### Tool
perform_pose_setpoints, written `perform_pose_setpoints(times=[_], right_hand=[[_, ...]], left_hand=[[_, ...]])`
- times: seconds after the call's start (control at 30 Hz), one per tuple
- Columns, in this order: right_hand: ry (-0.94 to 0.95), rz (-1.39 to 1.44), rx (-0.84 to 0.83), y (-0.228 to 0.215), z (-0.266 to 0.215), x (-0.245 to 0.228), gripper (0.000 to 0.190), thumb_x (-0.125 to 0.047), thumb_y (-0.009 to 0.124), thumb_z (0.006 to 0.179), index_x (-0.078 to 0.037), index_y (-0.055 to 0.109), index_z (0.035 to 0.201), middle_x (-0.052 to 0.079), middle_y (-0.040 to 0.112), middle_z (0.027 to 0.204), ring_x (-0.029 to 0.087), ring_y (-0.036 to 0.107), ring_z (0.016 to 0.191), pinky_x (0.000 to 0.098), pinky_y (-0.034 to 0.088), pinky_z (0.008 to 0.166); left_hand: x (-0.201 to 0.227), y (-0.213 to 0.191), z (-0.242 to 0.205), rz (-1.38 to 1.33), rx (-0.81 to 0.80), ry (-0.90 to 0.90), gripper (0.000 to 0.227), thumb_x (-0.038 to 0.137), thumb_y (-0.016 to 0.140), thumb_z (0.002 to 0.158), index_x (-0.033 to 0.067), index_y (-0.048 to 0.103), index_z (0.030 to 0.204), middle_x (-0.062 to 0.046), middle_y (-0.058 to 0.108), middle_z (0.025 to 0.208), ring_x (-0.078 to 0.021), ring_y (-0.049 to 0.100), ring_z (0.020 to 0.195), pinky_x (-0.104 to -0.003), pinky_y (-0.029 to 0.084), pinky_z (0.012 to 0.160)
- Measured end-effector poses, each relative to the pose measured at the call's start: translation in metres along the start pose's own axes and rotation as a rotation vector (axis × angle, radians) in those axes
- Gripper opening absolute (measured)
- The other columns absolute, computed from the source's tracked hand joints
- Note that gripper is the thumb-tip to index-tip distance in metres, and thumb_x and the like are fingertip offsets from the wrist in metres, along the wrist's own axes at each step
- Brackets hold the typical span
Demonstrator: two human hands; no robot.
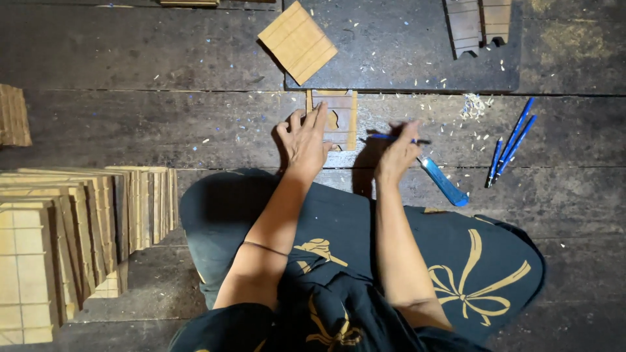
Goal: The person sits on the floor and uses a metal template to trace a design onto small wooden boards with a pencil. They repeatedly pick up a board, place the template, trace the outline, and set the board aside.
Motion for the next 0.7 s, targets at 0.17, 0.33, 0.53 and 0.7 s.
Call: perform_pose_setpoints(times=[0.17,0.33,0.53,0.7], right_hand=[[-0.024,0.228,-0.230,0.038,0.025,0.051,0.022,-0.029,0.072,0.097,-0.008,0.075,0.090,0.009,0.067,0.067,0.014,0.061,0.058,0.0286,0.050,0.053],[-0.400,0.148,-0.291,0.062,0.023,0.042,0.008,-0.007,0.079,0.091,-0.006,0.081,0.099,0.017,0.075,0.091,0.028,0.073,0.090,0.0390,0.055,0.088],[-0.556,0.074,-0.362,0.068,0.024,0.021,0.010,-0.001,0.075,0.094,-0.006,0.080,0.101,0.015,0.077,0.096,0.031,0.074,0.094,0.0423,0.055,0.088],[-0.593,-0.174,-0.479,0.036,-0.004,0.023,0.002,-0.003,0.078,0.092,-0.003,0.077,0.094,0.023,0.072,0.084,0.044,0.072,0.085,0.0478,0.055,0.075]], left_hand=[[0.001,-0.001,0.001,0.021,-0.044,-0.035,0.077,0.037,0.082,0.083,0.0248,0.048,0.151,0.007,0.046,0.156,-0.0263,0.031,0.138,-0.056,0.019,0.101],[0.003,-0.006,0.000,0.027,-0.055,-0.056,0.075,0.035,0.082,0.084,0.0261,0.049,0.150,0.010,0.046,0.156,-0.0254,0.031,0.138,-0.058,0.018,0.101],[0.003,-0.005,0.001,0.006,-0.067,-0.062,0.074,0.033,0.082,0.083,0.0251,0.050,0.150,0.008,0.046,0.155,-0.0270,0.032,0.139,-0.059,0.018,0.101],[0.006,-0.010,0.001,0.014,-0.063,-0.075,0.072,0.032,0.082,0.084,0.0246,0.051,0.149,0.009,0.047,0.153,-0.0255,0.031,0.138,-0.058,0.017,0.101]])
Point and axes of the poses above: each hand's wrist, its own z-axis towards the middle knuckle, its own y-axis out of the palm, x = y × z, the point moved 7 cm from there along z, towards the middle knuckle
